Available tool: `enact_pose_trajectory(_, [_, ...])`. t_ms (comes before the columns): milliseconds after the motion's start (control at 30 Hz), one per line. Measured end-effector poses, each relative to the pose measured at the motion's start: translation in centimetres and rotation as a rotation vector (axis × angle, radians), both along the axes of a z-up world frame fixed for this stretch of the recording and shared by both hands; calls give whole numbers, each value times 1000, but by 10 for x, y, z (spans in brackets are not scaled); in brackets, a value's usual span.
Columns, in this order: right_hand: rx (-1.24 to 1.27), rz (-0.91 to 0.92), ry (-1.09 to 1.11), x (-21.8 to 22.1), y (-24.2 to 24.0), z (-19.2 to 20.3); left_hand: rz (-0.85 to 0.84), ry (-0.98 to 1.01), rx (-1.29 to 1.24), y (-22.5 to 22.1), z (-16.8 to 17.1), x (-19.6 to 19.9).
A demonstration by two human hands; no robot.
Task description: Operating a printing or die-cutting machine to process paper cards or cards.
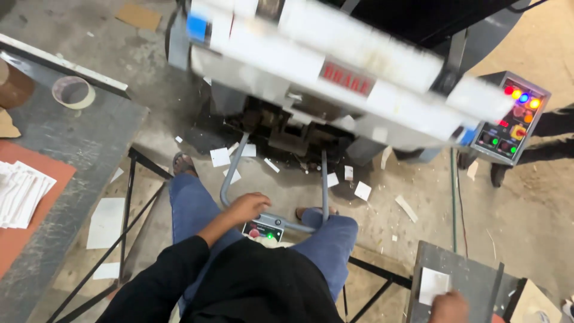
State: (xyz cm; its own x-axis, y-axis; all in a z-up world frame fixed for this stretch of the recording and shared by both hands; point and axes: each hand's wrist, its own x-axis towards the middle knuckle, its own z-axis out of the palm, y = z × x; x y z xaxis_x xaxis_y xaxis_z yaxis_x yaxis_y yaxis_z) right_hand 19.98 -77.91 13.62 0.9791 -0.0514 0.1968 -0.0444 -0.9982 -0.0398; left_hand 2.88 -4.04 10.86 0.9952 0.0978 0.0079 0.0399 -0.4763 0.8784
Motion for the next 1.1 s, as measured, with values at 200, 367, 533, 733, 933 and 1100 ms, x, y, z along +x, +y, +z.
enact_pose_trajectory(200, [97, 125, -348, 28, 245, 157, -315, -149, 2, -18, 175, 88])
enact_pose_trajectory(367, [445, 730, -351, 60, 450, 134, -36, -364, 433, -4, 125, 180])
enact_pose_trajectory(533, [396, 908, -82, 49, 583, 74, -151, -30, 777, -14, 172, 71])
enact_pose_trajectory(733, [328, 1061, -53, 95, 618, 45, 145, -359, 760, 73, 124, -80])
enact_pose_trajectory(933, [95, 1187, 89, 214, 669, 118, 1015, -189, 1265, 224, 141, -262])
enact_pose_trajectory(1100, [206, 1136, 99, 239, 706, 229, 1187, -12, 1452, 277, 107, -347])
